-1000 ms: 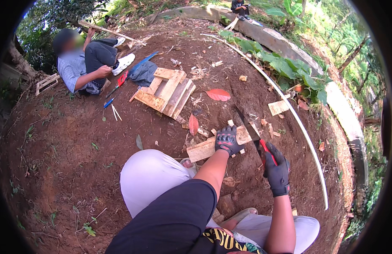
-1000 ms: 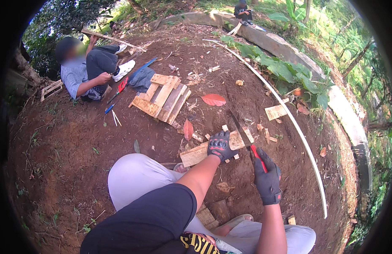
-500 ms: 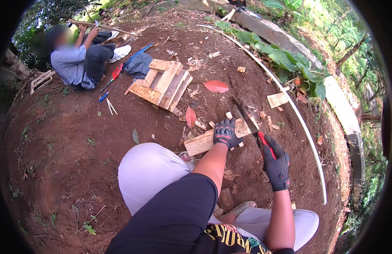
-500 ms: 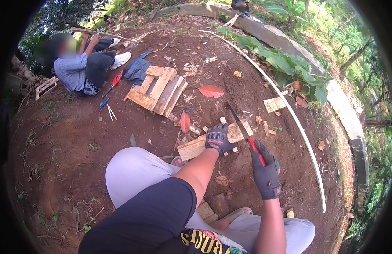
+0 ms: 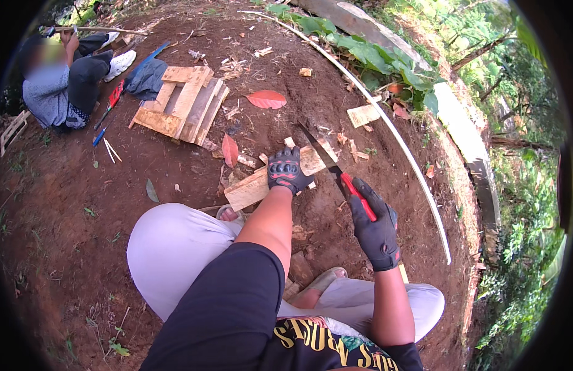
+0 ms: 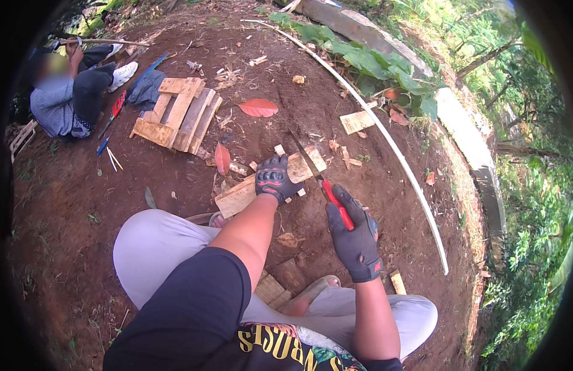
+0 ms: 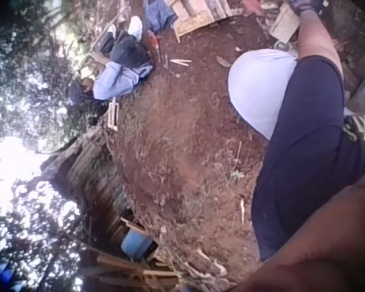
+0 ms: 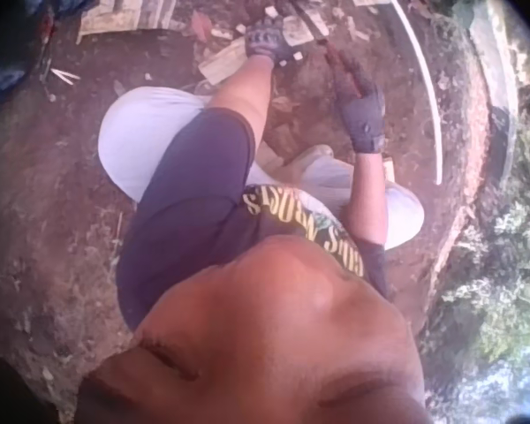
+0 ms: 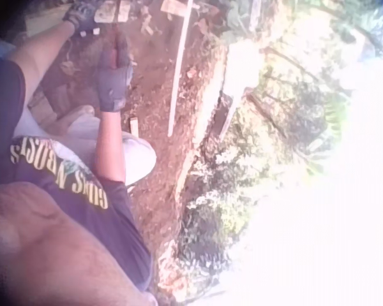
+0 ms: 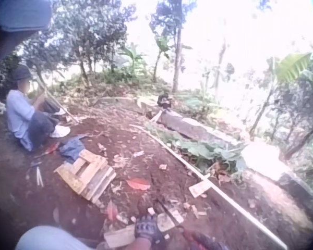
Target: The person sits on the ground and uses a hand saw to cut a small piece of wood. They hold the wood with one hand and saw with the other, occasionally adjusting the wood's position. Another person is visible in the background also working with wood.
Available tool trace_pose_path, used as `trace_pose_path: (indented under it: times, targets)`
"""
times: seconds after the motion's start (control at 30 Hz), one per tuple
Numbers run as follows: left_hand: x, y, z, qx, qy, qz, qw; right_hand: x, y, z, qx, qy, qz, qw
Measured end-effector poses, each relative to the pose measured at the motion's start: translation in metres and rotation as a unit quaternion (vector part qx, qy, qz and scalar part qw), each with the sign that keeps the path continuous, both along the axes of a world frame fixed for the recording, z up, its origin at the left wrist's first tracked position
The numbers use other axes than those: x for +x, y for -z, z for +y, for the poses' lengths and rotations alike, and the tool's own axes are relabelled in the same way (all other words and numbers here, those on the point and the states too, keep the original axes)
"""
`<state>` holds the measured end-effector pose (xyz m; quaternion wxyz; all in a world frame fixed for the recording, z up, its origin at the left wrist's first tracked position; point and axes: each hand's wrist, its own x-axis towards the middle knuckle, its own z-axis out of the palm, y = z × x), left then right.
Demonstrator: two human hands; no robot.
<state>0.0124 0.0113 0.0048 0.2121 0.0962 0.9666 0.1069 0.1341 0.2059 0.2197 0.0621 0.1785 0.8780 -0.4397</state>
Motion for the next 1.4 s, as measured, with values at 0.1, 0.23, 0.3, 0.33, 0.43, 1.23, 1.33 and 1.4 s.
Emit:
trace_pose_path:
  times: [0.1, 0.23, 0.3, 0.33, 0.43, 1.23, 1.33, 1.4]
  targets:
    - [-0.008, -0.011, 0.020, 0.018, 0.006, -0.031, 0.999, 0.022, -0.078, 0.022, 0.074, -0.044, -0.010, 0.996]
    - [0.000, 0.004, -0.002, 0.022, -0.011, -0.006, 1.000, 0.021, -0.142, 0.011, 0.064, -0.058, -0.065, 0.994]
    - [-0.002, -0.004, -0.005, 0.029, -0.020, -0.021, 0.999, 0.008, -0.145, 0.002, 0.061, -0.058, -0.066, 0.994]
    - [-0.005, -0.004, -0.002, 0.041, -0.022, -0.022, 0.999, -0.004, -0.148, 0.003, 0.035, -0.049, -0.091, 0.994]
    - [0.000, -0.006, 0.004, 0.055, -0.008, -0.003, 0.998, -0.014, -0.133, 0.007, 0.026, -0.136, -0.032, 0.990]
    - [-0.001, 0.010, 0.003, 0.030, 0.001, 0.007, 1.000, 0.045, -0.102, -0.006, 0.036, -0.016, -0.034, 0.999]
    - [0.000, 0.012, 0.003, 0.026, 0.002, 0.011, 1.000, 0.019, -0.051, -0.010, 0.048, -0.034, -0.002, 0.998]
    - [-0.002, 0.013, 0.006, 0.028, 0.007, 0.018, 0.999, 0.001, -0.012, -0.012, 0.044, -0.035, 0.014, 0.998]
